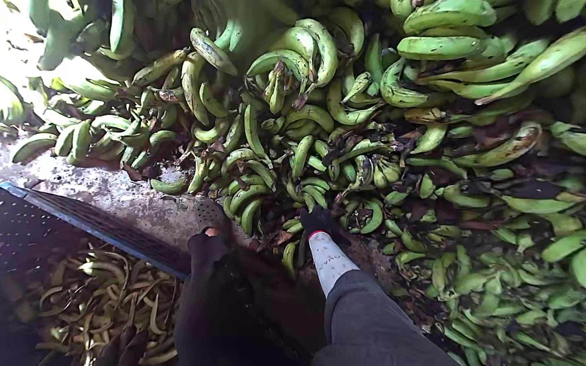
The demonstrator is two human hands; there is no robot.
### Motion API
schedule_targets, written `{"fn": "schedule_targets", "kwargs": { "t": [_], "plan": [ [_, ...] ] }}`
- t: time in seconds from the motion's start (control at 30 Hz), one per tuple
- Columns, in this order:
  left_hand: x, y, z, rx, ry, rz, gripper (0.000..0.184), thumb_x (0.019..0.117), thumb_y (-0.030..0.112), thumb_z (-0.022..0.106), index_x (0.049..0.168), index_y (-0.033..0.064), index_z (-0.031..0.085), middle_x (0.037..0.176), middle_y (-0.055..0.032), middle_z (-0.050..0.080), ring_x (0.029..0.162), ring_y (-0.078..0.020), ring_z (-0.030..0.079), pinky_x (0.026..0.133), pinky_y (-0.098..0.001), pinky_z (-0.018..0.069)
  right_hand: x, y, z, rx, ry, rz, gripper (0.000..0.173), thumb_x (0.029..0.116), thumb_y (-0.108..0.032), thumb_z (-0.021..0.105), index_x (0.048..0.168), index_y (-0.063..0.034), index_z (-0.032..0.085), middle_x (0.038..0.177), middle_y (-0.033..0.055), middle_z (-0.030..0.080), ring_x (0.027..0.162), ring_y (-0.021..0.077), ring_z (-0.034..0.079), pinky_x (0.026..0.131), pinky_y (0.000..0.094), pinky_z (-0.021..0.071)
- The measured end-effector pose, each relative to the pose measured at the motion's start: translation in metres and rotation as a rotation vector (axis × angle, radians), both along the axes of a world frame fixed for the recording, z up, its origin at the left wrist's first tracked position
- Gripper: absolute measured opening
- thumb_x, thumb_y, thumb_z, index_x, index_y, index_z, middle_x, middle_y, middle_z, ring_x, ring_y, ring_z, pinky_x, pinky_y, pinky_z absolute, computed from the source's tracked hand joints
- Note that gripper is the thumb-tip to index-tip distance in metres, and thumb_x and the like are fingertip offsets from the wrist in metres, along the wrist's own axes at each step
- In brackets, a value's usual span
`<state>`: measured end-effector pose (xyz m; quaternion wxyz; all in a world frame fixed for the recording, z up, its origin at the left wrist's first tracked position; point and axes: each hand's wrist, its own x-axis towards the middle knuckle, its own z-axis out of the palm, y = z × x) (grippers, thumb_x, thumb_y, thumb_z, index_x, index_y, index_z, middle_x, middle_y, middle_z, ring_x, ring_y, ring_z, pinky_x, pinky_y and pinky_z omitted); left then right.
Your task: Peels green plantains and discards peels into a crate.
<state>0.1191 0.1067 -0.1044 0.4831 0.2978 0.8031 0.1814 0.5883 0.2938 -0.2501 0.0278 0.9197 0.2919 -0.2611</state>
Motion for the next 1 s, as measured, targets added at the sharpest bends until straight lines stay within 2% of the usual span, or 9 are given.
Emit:
{"fn": "schedule_targets", "kwargs": {
  "t": [0.1,0.23,0.4,0.57,0.67,0.77,0.83,0.9,1.0],
  "plan": [
    [0.000,-0.010,-0.005,0.044,0.061,0.069,0.050,0.0996,0.041,0.061,0.133,0.0042,0.055,0.105,-0.0084,0.064,0.086,-0.0141,0.063,0.074,-0.0377,0.0553,0.007,-0.008,-0.009,0.054,0.004,0.021,0.075,0.0933,-0.056,0.061,0.149,-0.0083,0.049,0.156,0.0257,0.038,0.142,0.0417,0.041,0.113,0.0585,0.0380],
    [-0.013,-0.038,-0.022,-0.023,0.221,0.205,0.052,0.1020,0.040,0.060,0.141,0.0061,0.055,0.127,-0.0171,0.064,0.110,-0.0264,0.065,0.093,-0.0501,0.0548,0.023,-0.014,0.003,0.044,0.015,0.216,0.077,0.0885,-0.065,0.063,0.139,-0.0075,0.059,0.145,0.0249,0.053,0.137,0.0414,0.048,0.112,0.0621,0.0379],
    [-0.031,-0.046,-0.022,-0.191,0.494,0.069,0.067,0.0973,0.048,0.065,0.148,0.0082,0.049,0.139,-0.0232,0.058,0.131,-0.0394,0.055,0.109,-0.0587,0.0432,0.041,-0.025,0.031,0.118,0.047,0.317,0.057,0.1013,-0.049,0.050,0.133,-0.0022,0.060,0.134,0.0279,0.060,0.129,0.0453,0.054,0.105,0.0669,0.0412],
    [-0.029,-0.029,0.008,-0.021,0.506,0.004,0.070,0.0979,0.048,0.064,0.152,0.0069,0.046,0.149,-0.0243,0.050,0.140,-0.0408,0.046,0.116,-0.0592,0.0353,0.022,-0.038,0.109,0.432,0.525,0.124,0.045,0.1050,-0.036,0.054,0.130,0.0004,0.061,0.123,0.0180,0.065,0.106,0.0221,0.065,0.094,0.0415,0.0535],
    [-0.019,-0.008,0.036,0.105,0.496,-0.116,0.073,0.0981,0.056,0.058,0.156,0.0141,0.043,0.156,-0.0204,0.044,0.145,-0.0402,0.040,0.116,-0.0632,0.0327,-0.004,-0.029,0.153,0.448,0.742,0.146,0.040,0.1056,-0.031,0.055,0.134,-0.0023,0.057,0.111,0.0122,0.067,0.088,0.0146,0.065,0.076,0.0331,0.0567],
    [-0.007,0.017,0.081,0.337,0.482,-0.224,0.073,0.0965,0.060,0.058,0.153,0.0149,0.046,0.155,-0.0187,0.045,0.143,-0.0384,0.044,0.114,-0.0615,0.0370,-0.046,-0.022,0.213,0.451,0.944,0.362,0.038,0.1050,-0.026,0.055,0.136,-0.0038,0.054,0.096,0.0064,0.066,0.073,0.0093,0.063,0.065,0.0266,0.0553],
    [-0.002,0.030,0.119,0.525,0.432,-0.239,0.066,0.0987,0.049,0.062,0.154,0.0166,0.045,0.153,-0.0166,0.048,0.135,-0.0357,0.052,0.107,-0.0609,0.0445,-0.084,-0.021,0.267,0.424,1.046,0.577,0.036,0.1029,-0.026,0.058,0.133,-0.0054,0.057,0.092,0.0032,0.067,0.070,0.0073,0.061,0.063,0.0239,0.0545],
    [-0.006,0.034,0.156,0.766,0.335,-0.278,0.059,0.1012,0.042,0.061,0.153,0.0205,0.044,0.144,-0.0106,0.056,0.121,-0.0244,0.062,0.098,-0.0511,0.0540,-0.125,-0.021,0.314,0.400,1.152,0.792,0.028,0.0979,-0.027,0.060,0.119,-0.0106,0.067,0.086,0.0007,0.069,0.066,0.0069,0.062,0.057,0.0227,0.0529],
    [-0.017,0.034,0.196,1.111,0.069,-0.381,0.058,0.1023,0.041,0.059,0.152,0.0158,0.043,0.126,-0.0048,0.065,0.098,-0.0106,0.067,0.083,-0.0321,0.0599,-0.188,-0.014,0.353,0.363,1.429,0.975,0.029,0.1008,-0.024,0.050,0.125,-0.0124,0.063,0.088,0.0007,0.070,0.065,0.0077,0.065,0.056,0.0226,0.0566]
  ]
}}
